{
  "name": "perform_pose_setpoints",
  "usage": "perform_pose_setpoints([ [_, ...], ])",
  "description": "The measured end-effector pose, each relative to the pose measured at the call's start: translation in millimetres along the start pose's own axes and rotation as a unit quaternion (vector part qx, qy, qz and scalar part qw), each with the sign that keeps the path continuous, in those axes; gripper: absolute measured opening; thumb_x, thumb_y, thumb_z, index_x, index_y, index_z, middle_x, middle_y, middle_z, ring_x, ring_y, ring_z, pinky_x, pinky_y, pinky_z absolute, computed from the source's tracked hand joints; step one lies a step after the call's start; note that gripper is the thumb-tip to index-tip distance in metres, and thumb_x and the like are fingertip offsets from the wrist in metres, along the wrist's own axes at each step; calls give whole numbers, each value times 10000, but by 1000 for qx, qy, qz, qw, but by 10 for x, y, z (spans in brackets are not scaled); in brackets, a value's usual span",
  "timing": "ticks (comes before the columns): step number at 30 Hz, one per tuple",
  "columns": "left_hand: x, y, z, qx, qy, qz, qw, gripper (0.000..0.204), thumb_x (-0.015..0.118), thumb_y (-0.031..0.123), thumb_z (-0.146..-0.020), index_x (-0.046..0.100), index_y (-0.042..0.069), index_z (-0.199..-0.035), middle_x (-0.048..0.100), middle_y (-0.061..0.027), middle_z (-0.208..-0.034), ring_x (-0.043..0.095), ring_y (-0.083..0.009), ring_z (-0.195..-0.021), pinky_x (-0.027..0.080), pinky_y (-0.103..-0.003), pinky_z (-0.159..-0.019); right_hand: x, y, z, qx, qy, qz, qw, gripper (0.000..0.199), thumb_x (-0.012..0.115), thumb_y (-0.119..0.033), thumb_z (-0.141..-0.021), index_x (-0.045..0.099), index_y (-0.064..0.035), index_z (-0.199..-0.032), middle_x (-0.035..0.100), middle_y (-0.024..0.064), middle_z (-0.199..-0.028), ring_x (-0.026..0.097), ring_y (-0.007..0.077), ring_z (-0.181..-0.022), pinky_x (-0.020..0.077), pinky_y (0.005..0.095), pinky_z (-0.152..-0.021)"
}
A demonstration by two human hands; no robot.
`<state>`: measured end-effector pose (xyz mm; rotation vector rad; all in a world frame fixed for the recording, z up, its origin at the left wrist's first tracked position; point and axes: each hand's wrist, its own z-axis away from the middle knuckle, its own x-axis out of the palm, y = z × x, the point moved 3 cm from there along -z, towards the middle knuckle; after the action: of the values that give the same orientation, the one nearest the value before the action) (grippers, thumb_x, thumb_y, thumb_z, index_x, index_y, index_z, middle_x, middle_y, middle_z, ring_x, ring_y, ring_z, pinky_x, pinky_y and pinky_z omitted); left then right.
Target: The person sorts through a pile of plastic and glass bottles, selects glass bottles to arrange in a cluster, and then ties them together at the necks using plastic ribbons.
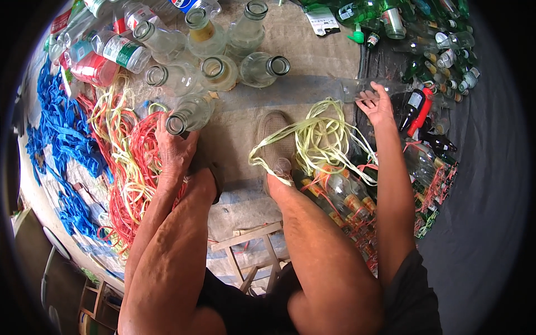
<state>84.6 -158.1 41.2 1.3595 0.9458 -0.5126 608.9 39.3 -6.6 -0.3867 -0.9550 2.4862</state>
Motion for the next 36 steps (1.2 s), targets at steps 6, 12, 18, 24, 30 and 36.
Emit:
perform_pose_setpoints([
  [6,75,54,-12,12,10,0,1000,489,785,135,-726,640,4,-1174,606,-179,-1158,567,-411,-1100,454,-500,-952,378,-201,690,-134,-218,85,963,318,747,-76,-829,611,-89,-1115,667,68,-1096,638,239,-1054,542,519,-948],
  [12,80,-1,25,0,-5,-11,1000,593,724,114,-723,589,49,-1297,613,-146,-1192,562,-365,-1128,426,-468,-980,835,20,1465,-211,-329,145,909,587,754,6,-757,500,-63,-1281,575,85,-1201,595,232,-1131,564,434,-941],
  [18,68,39,4,10,0,4,1000,596,718,111,-720,584,52,-1299,609,-142,-1178,561,-363,-1123,417,-475,-989,1144,283,1950,-272,-373,247,852,699,837,-19,-698,484,-42,-1301,570,92,-1228,597,262,-1144,565,404,-928],
  [24,70,21,8,8,0,3,1000,548,712,113,-701,610,24,-1232,601,-178,-1193,558,-395,-1131,435,-491,-982,1392,540,2254,-448,-393,396,698,774,896,-70,-645,503,-46,-1310,613,120,-1235,644,232,-1106,542,364,-951],
  [30,77,33,1,2,1,3,1000,591,711,113,-694,596,26,-1267,597,-167,-1184,557,-386,-1124,437,-486,-980,1679,719,2377,-541,-422,353,636,743,885,-124,-655,530,-48,-1303,625,135,-1222,646,299,-1116,519,375,-966],
  [36,89,30,8,-8,-1,11,1000,606,715,105,-712,587,64,-1303,611,-140,-1188,558,-358,-1133,410,-472,-998,1920,870,2421,-565,-414,341,627,697,850,-103,-691,534,-46,-1310,624,149,-1250,626,337,-1149,507,387,-977],
])
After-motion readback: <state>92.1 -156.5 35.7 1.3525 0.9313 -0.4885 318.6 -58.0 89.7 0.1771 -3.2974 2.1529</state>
